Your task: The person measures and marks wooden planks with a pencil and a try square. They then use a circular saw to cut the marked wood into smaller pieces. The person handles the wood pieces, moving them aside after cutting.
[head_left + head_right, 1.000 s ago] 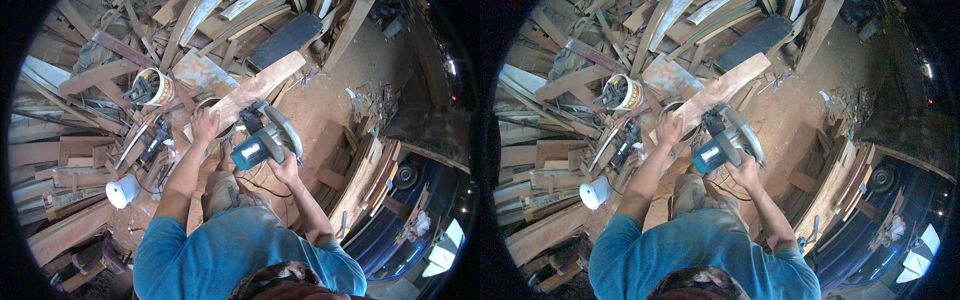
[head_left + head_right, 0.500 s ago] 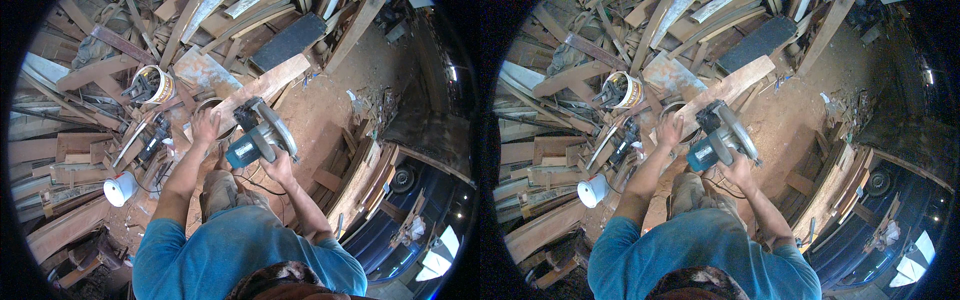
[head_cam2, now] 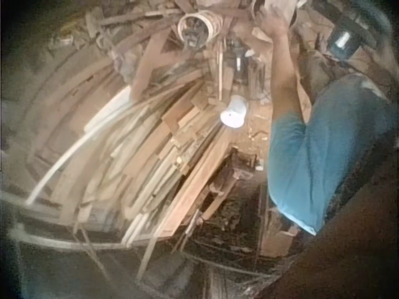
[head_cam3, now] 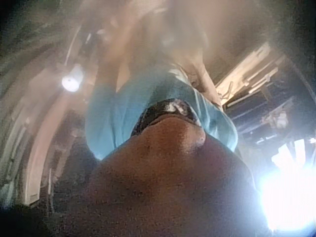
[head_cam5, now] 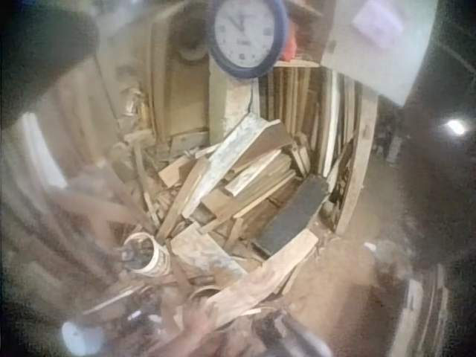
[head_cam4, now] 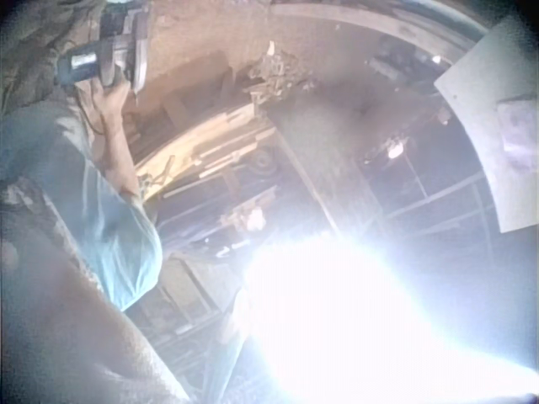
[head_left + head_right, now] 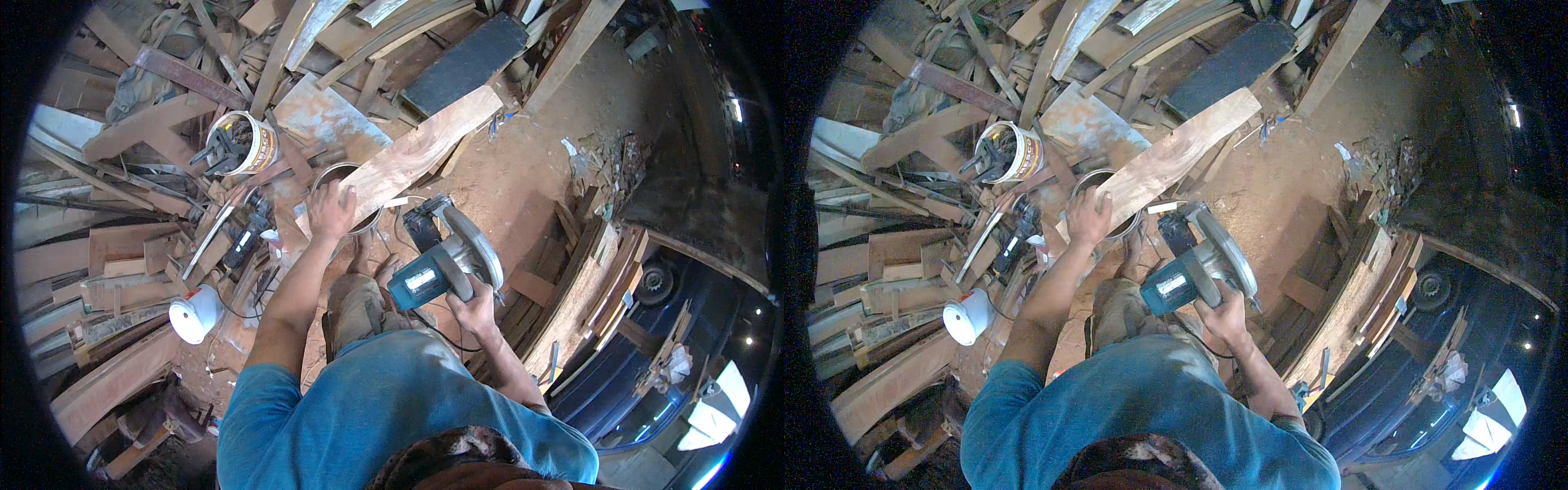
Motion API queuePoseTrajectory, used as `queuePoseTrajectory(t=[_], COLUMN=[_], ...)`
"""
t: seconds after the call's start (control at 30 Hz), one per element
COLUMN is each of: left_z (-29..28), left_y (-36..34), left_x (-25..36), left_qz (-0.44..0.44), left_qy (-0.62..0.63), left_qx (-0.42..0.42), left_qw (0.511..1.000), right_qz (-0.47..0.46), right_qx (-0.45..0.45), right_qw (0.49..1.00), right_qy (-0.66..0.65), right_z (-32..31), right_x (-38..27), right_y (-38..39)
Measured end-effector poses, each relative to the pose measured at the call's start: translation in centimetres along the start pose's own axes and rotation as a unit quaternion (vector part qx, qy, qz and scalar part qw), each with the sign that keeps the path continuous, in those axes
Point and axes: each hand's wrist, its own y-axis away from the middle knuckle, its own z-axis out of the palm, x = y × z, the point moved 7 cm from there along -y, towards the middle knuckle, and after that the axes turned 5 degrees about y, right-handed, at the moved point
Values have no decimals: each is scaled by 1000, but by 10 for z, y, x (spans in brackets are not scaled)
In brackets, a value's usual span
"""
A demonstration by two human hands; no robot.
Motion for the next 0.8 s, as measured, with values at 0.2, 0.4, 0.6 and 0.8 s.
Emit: queuePoseTrajectory(t=[0.2,0.4,0.6,0.8], left_z=[8,5,10,6], left_y=[-2,-1,0,0], left_x=[-6,-4,-11,-7], left_qz=[-11,-5,4,11], left_qy=[-11,-2,5,13], left_qx=[-24,-12,11,-8], left_qw=[1000,1000,1000,1000], right_qz=[-56,-57,-45,-65], right_qx=[11,-39,-49,-30], right_qw=[998,998,998,997], right_qy=[-3,8,13,-9], right_z=[20,48,58,62], right_x=[-3,-16,-21,-33], right_y=[-23,-47,-44,-52])
